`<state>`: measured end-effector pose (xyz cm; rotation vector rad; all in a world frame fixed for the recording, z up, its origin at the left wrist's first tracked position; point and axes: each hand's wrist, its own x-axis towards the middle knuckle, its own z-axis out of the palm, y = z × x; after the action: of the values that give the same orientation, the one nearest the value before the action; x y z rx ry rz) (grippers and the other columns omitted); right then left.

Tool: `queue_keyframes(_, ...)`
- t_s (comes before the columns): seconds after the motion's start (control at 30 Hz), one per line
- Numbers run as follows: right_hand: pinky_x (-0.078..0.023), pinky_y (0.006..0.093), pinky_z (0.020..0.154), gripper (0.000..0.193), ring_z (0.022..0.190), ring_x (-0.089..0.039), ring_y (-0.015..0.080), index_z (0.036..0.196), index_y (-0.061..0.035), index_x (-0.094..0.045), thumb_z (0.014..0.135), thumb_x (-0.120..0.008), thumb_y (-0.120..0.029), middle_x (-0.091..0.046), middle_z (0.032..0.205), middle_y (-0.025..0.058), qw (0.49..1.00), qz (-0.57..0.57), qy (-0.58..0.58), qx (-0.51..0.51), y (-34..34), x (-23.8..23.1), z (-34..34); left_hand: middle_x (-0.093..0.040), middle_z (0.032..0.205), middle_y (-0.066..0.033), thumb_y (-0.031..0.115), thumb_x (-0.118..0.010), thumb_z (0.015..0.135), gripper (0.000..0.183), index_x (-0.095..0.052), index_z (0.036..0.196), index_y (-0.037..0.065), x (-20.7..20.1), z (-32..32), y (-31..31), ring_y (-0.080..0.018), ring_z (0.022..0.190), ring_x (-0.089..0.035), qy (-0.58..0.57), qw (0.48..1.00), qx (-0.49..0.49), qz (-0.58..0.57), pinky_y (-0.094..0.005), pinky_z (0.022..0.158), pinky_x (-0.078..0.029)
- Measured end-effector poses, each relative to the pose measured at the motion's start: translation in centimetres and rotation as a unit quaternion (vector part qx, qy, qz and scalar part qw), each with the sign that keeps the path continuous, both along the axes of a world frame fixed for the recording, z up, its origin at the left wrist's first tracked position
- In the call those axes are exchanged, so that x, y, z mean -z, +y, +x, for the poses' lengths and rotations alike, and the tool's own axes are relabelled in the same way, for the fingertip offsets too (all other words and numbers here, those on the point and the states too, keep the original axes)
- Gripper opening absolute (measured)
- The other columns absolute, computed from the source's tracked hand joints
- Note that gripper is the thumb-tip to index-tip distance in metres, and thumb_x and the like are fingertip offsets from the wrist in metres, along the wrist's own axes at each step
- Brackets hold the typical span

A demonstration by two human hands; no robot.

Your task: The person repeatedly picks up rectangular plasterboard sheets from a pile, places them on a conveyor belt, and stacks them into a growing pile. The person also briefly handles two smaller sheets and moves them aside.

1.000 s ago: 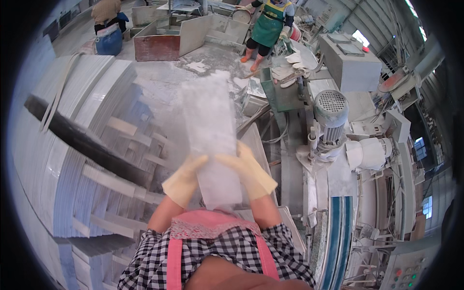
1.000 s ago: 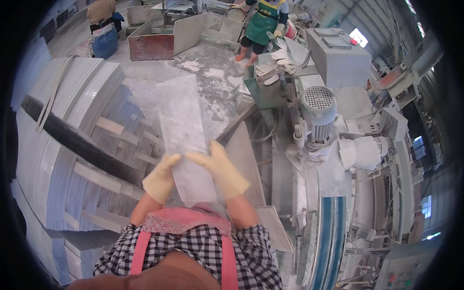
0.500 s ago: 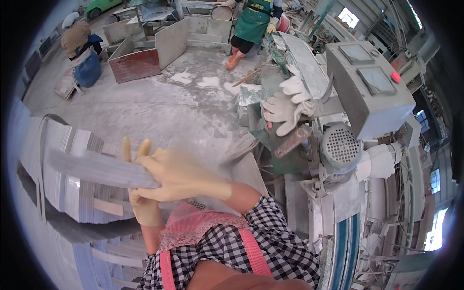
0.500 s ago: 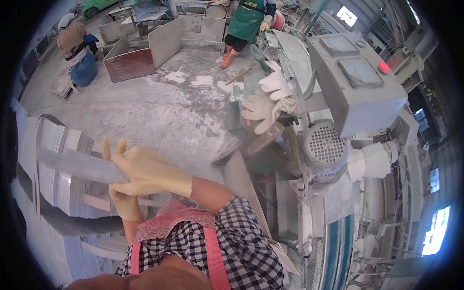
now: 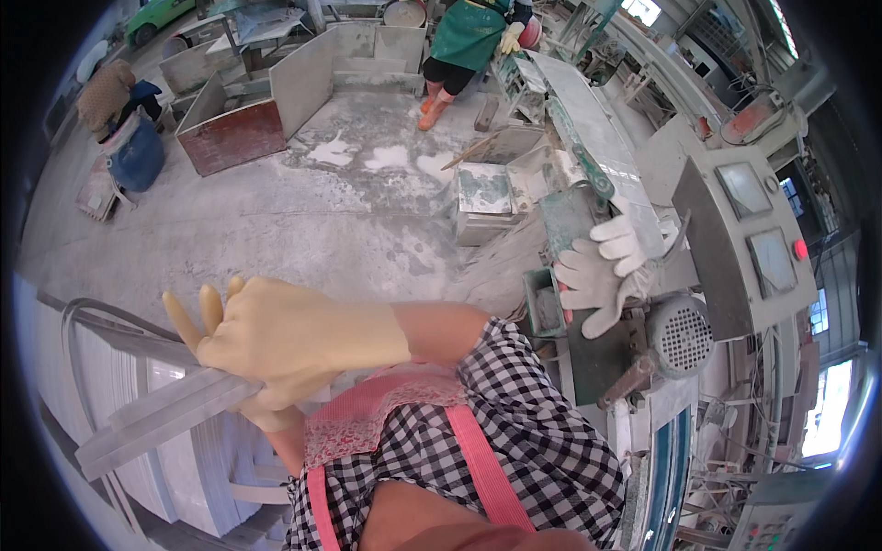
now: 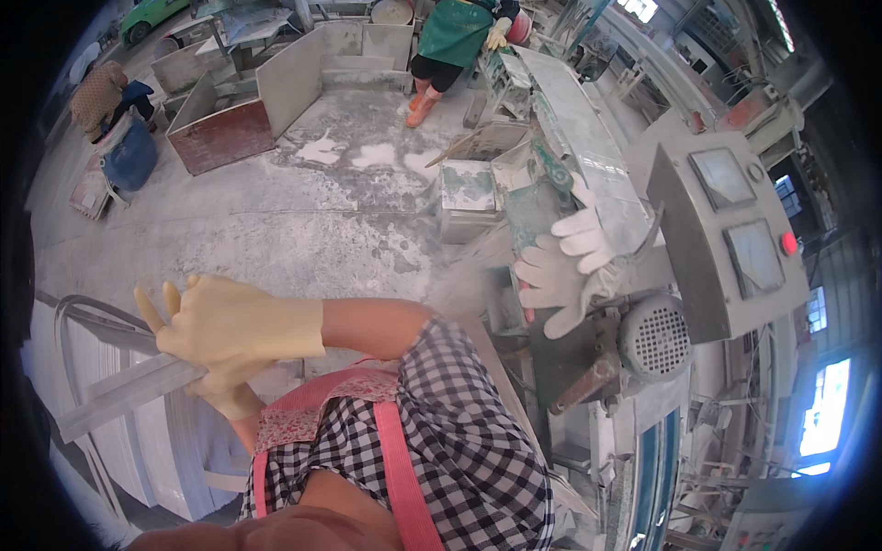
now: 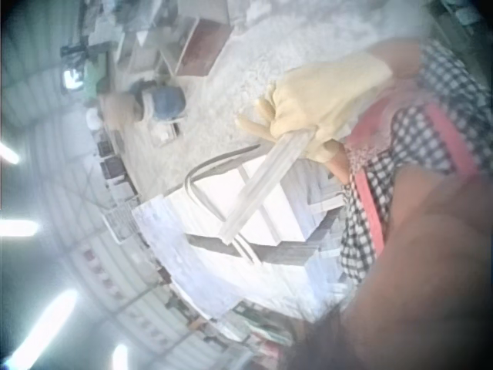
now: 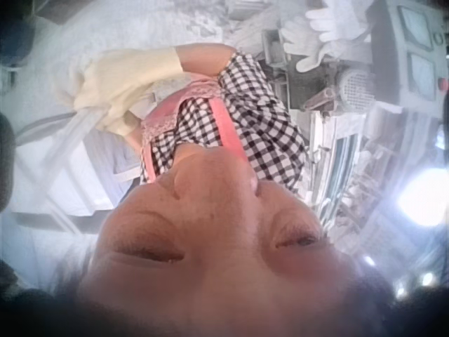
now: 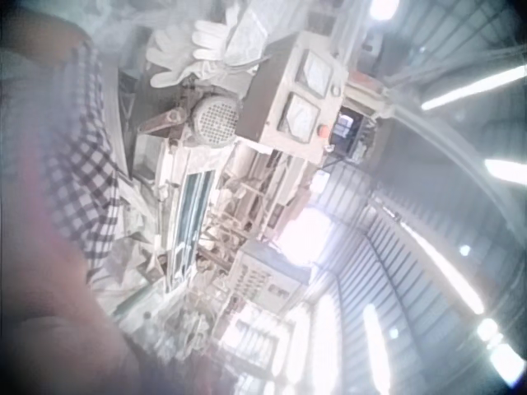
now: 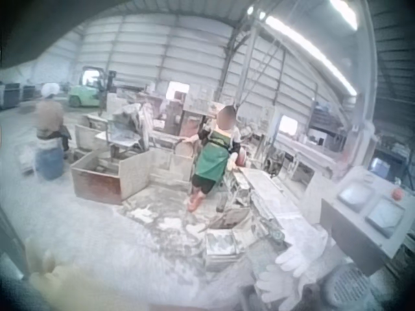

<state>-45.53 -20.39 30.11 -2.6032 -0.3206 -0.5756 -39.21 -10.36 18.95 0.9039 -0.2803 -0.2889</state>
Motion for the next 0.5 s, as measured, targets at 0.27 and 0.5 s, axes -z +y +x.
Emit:
queue_keyframes(0.27, -0.051, 0.0378, 0.067, 0.031, 0.069, -0.062, 0.0323, 0.069, -0.0061, -0.064, 0.053, -0.078, -0.029, -0.06, 0.065, 0.0085, 0.991, 0.033, -0.113, -0.07, -7.8, 0.6, 6.4, -0.047, 0.142, -0.0165, 0.041, -0.059, 0.091, 0.074, -0.028, 0.151, 0.01, 6.3, 6.8, -2.9, -0.0283, 0.126, -0.051, -0.038, 0.991, -0.077, 0.107, -0.0439, 0.106, -0.042)
queue_keyframes(0.5, -0.047, 0.0391, 0.075, 0.03, 0.095, -0.047, 0.0273, 0.064, -0.0122, -0.066, 0.04, -0.072, -0.028, -0.055, 0.076, 0.0004, 0.96, 0.084, -0.214, -0.162, -17.1, -0.1, 10.9, -0.047, 0.141, -0.0156, 0.038, -0.059, 0.092, 0.07, -0.031, 0.149, 0.01, 6.7, 10.1, -10.1, -0.027, 0.126, -0.051, -0.062, 0.982, -0.098, 0.146, -0.0435, 0.106, -0.041)
